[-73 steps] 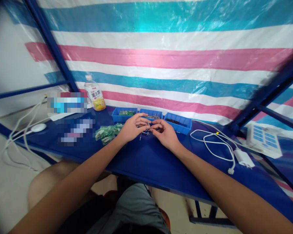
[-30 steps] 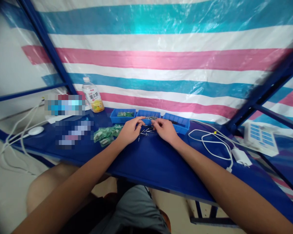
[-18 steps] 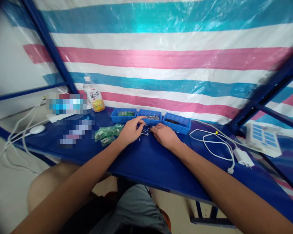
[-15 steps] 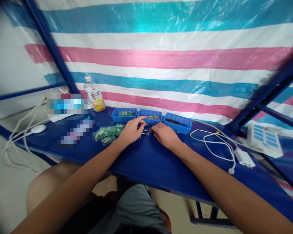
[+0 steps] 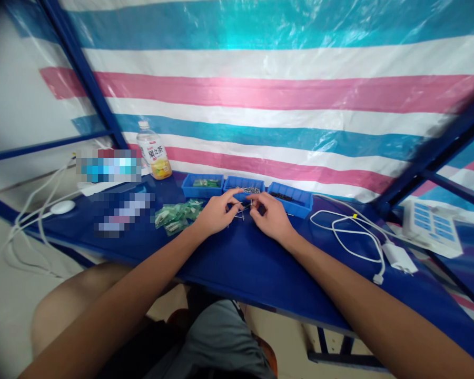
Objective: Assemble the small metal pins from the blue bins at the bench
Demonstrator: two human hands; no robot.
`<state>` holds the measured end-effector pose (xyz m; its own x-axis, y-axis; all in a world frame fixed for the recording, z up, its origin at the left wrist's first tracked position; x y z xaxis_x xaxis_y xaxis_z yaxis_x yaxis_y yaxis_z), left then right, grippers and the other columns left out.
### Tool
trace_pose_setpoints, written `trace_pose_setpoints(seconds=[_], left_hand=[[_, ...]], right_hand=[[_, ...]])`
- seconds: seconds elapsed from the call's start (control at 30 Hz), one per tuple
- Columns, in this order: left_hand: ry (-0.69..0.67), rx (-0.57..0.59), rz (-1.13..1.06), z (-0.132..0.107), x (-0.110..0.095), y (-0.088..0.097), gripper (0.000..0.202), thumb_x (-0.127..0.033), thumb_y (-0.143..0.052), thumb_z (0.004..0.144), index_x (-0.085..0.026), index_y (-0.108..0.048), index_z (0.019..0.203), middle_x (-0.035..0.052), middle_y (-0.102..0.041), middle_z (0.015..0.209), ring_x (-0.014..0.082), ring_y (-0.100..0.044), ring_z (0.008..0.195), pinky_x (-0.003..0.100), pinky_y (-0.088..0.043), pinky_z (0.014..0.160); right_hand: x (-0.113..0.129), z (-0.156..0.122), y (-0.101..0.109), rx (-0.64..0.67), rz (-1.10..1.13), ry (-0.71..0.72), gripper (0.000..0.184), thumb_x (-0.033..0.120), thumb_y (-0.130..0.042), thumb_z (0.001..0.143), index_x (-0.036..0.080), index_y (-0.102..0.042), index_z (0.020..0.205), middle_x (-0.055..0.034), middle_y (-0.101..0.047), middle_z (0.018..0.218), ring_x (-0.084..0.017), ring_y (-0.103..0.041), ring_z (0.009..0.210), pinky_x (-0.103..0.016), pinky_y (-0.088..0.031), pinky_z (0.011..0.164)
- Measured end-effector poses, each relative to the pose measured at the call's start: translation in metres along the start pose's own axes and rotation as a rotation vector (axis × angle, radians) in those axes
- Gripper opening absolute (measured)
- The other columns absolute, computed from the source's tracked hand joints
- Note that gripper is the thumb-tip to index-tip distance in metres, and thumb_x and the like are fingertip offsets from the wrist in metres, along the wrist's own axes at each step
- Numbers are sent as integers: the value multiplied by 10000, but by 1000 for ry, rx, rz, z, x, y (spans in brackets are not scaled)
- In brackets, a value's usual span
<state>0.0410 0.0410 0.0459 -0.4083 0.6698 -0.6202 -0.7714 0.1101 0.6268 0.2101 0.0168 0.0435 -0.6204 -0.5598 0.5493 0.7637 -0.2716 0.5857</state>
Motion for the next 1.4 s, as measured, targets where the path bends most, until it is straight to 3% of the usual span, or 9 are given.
trace_pose_setpoints(seconds=[0.13,0.37,0.53,0.7,0.8,0.97,1.2,1.4], left_hand=[[4,50,-37,-1,-3,-4,442,-212,-571,1012,-211,-671,1442,23,-829,908,185,-764,776,282,-578,800],[-12,52,-113,2,-4,-3,353,-240,-557,1023,-203,-780,1294,49,-828,1157,191,-761,873,308,-596,847],[67,-76,-245,3,6,3,364,-289,-676,981,-170,-746,1318,104,-812,1214,241,-781,1058,357,-620,939],[112,-191,-359,4,19,8,272,-239,-706,963,-156,-731,1221,126,-814,1149,248,-787,1087,401,-621,1011],[102,-175,-403,4,21,7,376,-126,-650,964,-169,-652,1337,123,-805,1167,227,-795,1062,394,-625,1005],[82,-126,-403,2,18,2,735,-100,-654,968,-206,-355,1631,137,-772,1242,201,-798,1024,369,-627,983],[49,-89,-349,3,14,0,782,-116,-756,901,-201,-428,1605,72,-802,1072,175,-786,942,335,-632,939],[60,-60,-268,3,4,3,599,-172,-754,921,-199,-568,1490,50,-832,1063,187,-784,946,346,-621,942]], right_hand=[[4,-2,5,-49,18,1,150,231,-667,934,234,-753,1056,-43,-754,947,-201,-685,779,-339,-539,684],[15,-2,3,-10,65,111,105,257,-704,961,248,-764,1046,-67,-737,999,-223,-683,857,-347,-533,675],[13,-4,0,13,79,121,285,281,-757,943,278,-735,1227,-62,-708,1023,-229,-675,879,-348,-547,662],[7,-4,-2,-10,99,78,273,303,-755,942,273,-731,1213,-63,-714,1019,-230,-691,875,-355,-557,658],[5,-3,-2,-18,127,34,262,335,-751,943,265,-732,1195,-67,-724,1026,-235,-704,890,-356,-560,658],[1,-4,-2,-28,205,-99,279,391,-723,960,244,-717,1197,-66,-741,998,-234,-714,905,-361,-579,702],[-7,-4,-4,-39,314,-178,428,463,-768,920,236,-673,1270,-75,-749,1058,-232,-727,948,-362,-603,760],[-7,-4,0,-19,161,-128,202,409,-721,956,236,-771,1046,-58,-785,972,-230,-732,881,-382,-574,777]])
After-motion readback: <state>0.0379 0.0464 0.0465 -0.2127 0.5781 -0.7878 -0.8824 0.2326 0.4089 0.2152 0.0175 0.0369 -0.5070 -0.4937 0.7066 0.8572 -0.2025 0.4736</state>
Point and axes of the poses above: each hand's wrist, its own z-axis towards the middle knuckle, its own y-axis out of the back of the hand, x = y × z, the point moved 7 cm from there along z, towards the middle knuckle
